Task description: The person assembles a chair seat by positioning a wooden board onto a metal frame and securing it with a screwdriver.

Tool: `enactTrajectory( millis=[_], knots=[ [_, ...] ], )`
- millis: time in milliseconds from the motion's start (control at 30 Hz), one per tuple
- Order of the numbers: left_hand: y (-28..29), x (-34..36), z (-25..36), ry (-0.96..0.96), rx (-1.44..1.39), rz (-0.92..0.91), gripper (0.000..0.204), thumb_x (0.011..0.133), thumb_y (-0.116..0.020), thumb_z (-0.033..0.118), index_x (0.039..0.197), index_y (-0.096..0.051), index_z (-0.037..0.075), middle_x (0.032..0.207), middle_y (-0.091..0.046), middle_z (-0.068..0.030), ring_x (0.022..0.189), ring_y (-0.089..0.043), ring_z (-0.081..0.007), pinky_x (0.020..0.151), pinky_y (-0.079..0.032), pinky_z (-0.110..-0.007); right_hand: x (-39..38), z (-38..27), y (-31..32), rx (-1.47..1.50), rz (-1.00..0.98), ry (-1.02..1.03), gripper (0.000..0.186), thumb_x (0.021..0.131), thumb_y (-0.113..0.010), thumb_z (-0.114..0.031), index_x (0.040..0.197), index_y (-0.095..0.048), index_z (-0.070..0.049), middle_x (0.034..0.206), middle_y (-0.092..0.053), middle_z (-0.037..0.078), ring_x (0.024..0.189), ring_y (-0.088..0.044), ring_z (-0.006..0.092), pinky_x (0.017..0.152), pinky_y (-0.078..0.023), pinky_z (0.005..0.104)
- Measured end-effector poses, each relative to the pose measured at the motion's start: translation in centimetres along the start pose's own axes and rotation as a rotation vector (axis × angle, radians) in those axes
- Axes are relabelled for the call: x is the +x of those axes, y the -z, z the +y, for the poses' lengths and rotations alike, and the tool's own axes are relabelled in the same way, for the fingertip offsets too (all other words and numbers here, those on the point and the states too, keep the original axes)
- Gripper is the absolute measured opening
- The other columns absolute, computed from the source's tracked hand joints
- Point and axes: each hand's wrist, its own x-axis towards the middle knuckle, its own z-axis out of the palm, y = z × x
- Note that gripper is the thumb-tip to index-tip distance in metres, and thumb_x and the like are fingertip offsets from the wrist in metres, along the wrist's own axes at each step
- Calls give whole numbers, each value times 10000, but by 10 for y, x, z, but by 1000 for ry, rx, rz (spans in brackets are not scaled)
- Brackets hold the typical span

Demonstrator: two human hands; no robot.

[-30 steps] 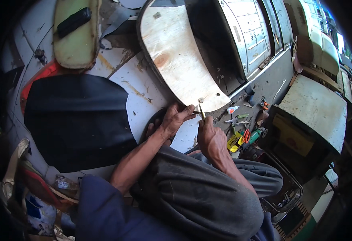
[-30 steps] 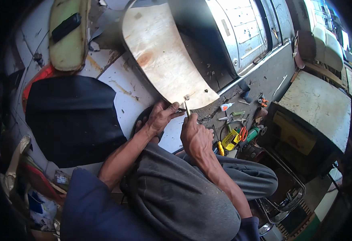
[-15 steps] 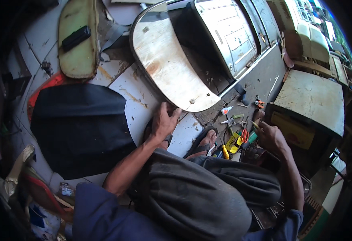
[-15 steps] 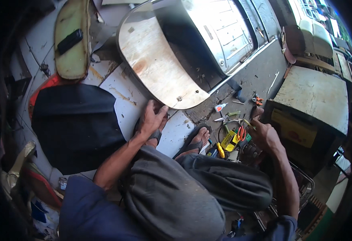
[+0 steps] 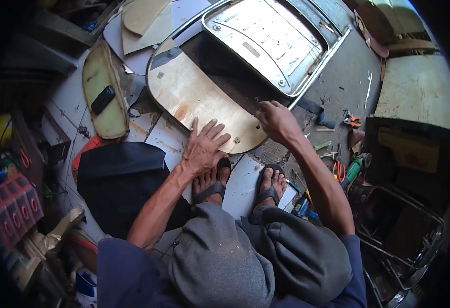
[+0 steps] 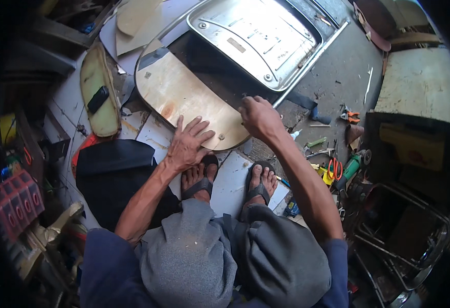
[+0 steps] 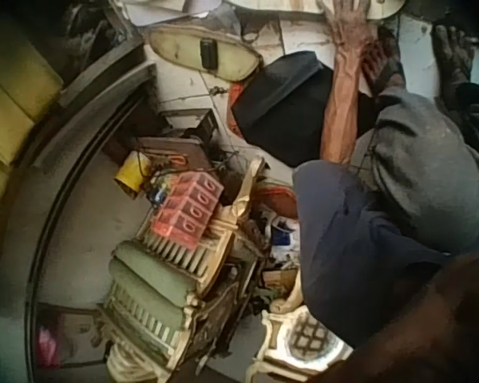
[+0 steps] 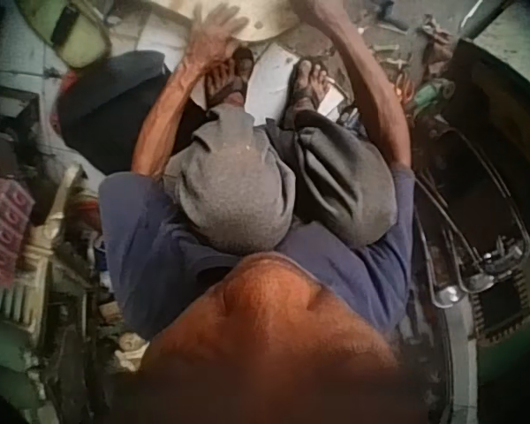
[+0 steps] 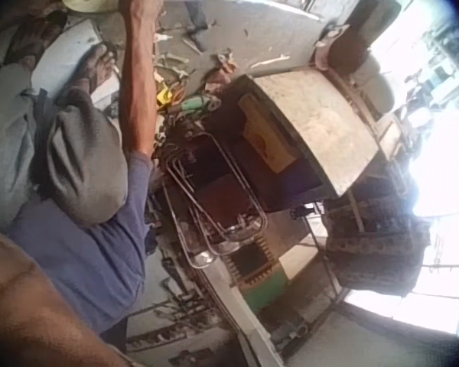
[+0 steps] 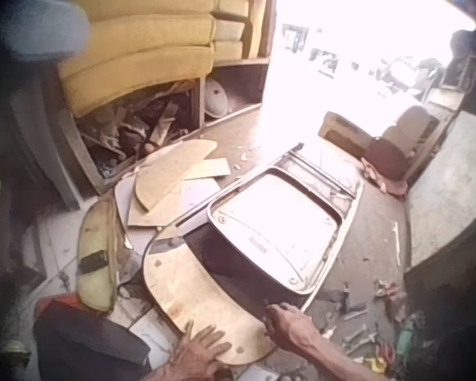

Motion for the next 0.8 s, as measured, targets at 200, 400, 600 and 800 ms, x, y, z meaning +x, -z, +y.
enactTrajectory(
  millis=[200,400,600,800],
  knots=[
    [-13,-5,-13,-135,58,152,512,814,-785,380,1247,-709,117,1338,-659,-144,1315,-560,-365,1147,-310,-635,-56,34,27,232,254,-51,255,984,-618,-234,1073,-690,-7,1003,-699,209,923,-683,368,805,-528,434],
    [-62,23,16,-252,112,281,425,822,-779,358,1170,-747,116,1198,-721,-145,1172,-649,-348,1041,-426,-554,-230,140,-20,-75,-205,-702,320,941,-619,-267,1192,-568,-76,1110,-549,225,1030,-531,409,914,-403,504],
    [-92,67,78,-314,111,132,479,841,-771,345,1243,-698,94,1256,-698,-127,1180,-636,-299,1019,-427,-478,-304,137,-71,-407,148,-618,196,873,-611,-134,1054,-658,-72,1016,-621,183,991,-608,393,801,-492,503],
    [-87,78,72,-354,101,43,593,845,-762,374,1325,-638,50,1377,-616,-183,1327,-529,-407,1185,-314,-566,-302,85,-32,62,114,-556,325,893,-635,-150,1215,-642,-113,1021,-588,186,932,-630,395,775,-527,502]
  ],
)
